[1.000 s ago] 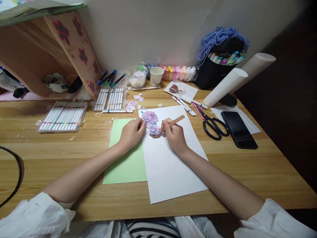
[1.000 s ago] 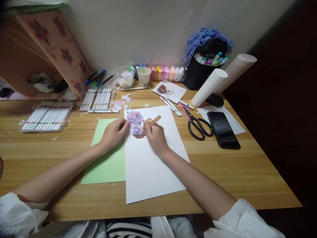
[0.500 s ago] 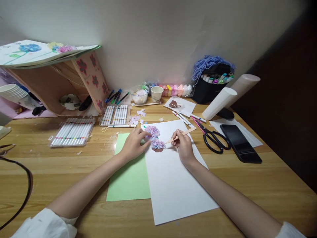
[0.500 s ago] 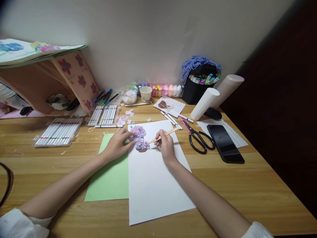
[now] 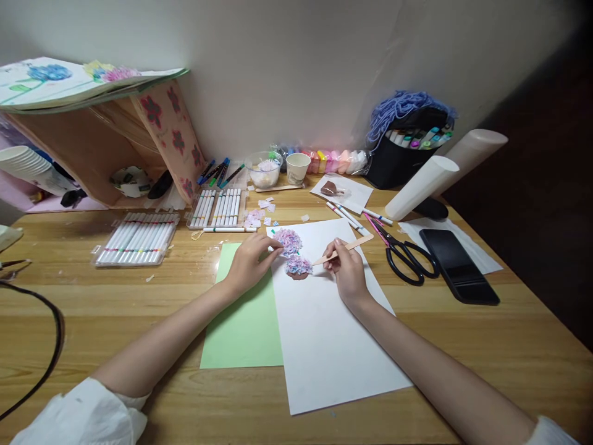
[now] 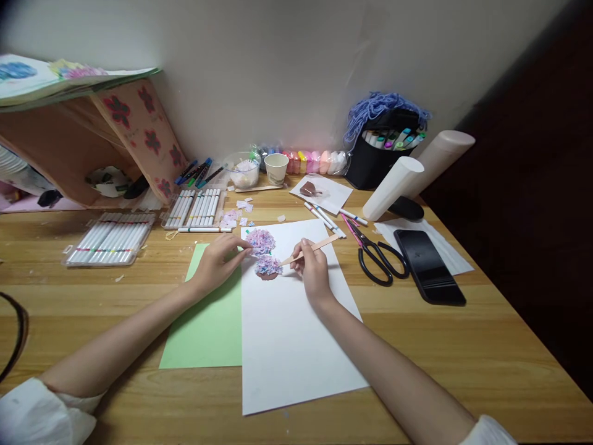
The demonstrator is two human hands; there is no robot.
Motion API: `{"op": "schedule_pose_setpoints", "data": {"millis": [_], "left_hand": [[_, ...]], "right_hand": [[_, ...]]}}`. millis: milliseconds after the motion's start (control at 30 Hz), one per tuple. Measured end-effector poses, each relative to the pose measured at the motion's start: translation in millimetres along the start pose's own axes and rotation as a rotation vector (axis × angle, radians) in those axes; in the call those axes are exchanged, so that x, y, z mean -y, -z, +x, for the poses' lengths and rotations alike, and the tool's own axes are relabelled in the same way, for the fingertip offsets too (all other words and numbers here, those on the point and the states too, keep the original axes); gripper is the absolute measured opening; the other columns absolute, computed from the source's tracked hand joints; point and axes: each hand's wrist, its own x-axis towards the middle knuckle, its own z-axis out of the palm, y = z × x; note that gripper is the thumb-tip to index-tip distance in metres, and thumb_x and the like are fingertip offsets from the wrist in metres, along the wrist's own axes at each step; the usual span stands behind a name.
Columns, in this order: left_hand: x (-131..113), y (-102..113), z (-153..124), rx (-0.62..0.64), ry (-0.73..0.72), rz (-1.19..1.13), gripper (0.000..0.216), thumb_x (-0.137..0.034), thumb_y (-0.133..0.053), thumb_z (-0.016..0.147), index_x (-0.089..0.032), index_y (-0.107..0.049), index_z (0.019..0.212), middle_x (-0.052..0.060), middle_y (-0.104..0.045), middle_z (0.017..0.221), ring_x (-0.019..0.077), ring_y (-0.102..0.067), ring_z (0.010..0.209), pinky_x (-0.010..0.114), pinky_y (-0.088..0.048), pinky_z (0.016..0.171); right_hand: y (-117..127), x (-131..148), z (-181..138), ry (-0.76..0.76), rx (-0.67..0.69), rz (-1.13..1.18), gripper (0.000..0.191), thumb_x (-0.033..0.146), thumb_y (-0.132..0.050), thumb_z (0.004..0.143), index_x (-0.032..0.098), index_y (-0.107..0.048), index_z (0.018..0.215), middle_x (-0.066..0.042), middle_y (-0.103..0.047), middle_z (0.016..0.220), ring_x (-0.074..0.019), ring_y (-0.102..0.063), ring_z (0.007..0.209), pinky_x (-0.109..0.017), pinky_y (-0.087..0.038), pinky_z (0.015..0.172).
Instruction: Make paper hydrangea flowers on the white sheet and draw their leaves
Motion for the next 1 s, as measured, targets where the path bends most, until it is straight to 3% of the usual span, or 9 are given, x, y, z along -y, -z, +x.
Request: {"op": "schedule_pose_setpoints", "data": {"millis": [133, 367, 700, 867, 1000], "left_hand": [[-6.8, 1.3, -6.7, -0.061, 0.078, -0.134, 0.013, -0.026, -0.057, 0.088, -0.021, -0.068, 0.089, 0.003, -0.071, 0.083, 0.0161, -0.060, 0.075, 0.029, -0.046, 0.070], [-28.7, -0.3, -25.6, 0.090, 0.240, -0.399, 0.011, -0.025, -0.064, 0.083, -0.021, -0.074, 0.087, 0.003, -0.073, 0.087, 0.0165, -0.067, 0.080, 0.028, -0.051, 0.073], [-34.2, -4.4, -32.0, 0.087, 0.461, -0.472, 0.009, -0.026, -0.069, 0.077, -0.018, -0.070, 0.081, 0.003, -0.072, 0.081, 0.0151, -0.066, 0.074, 0.027, -0.051, 0.070], [-35.2, -9.5, -28.7, 0.059, 0.475, -0.560, 0.014, -0.027, -0.070, 0.076, -0.016, -0.065, 0.082, 0.004, -0.068, 0.082, 0.0138, -0.064, 0.073, 0.026, -0.050, 0.067], [-38.2, -14.9, -19.6, 0.013, 0.425, -0.489, 0.012, -0.026, -0.069, 0.077, -0.017, -0.063, 0.082, 0.002, -0.067, 0.082, 0.0116, -0.058, 0.069, 0.025, -0.046, 0.064]], "right_hand": [[0.2, 0.5, -0.7, 0.001, -0.009, -0.023, 0.037, 0.048, -0.059, 0.080, 0.017, -0.050, 0.061, 0.004, -0.048, 0.056, -0.0051, -0.047, 0.044, -0.016, -0.034, 0.042], [-1.7, 2.7, -5.9, 0.075, 0.049, -0.134, 0.040, 0.049, -0.054, 0.085, 0.018, -0.051, 0.060, 0.003, -0.048, 0.055, -0.0064, -0.047, 0.044, -0.017, -0.031, 0.040], [-3.6, 4.5, -13.7, 0.163, 0.190, -0.210, 0.041, 0.049, -0.048, 0.090, 0.019, -0.052, 0.063, 0.003, -0.048, 0.051, -0.0086, -0.045, 0.046, -0.020, -0.034, 0.043], [-4.8, 4.9, -18.9, 0.242, 0.248, -0.237, 0.041, 0.045, -0.046, 0.092, 0.018, -0.053, 0.061, 0.002, -0.048, 0.059, -0.0084, -0.048, 0.049, -0.022, -0.038, 0.046], [-3.4, 2.6, -21.3, 0.308, 0.276, -0.252, 0.040, 0.041, -0.043, 0.095, 0.019, -0.052, 0.063, 0.002, -0.048, 0.062, -0.0089, -0.049, 0.051, -0.023, -0.039, 0.048]]}}
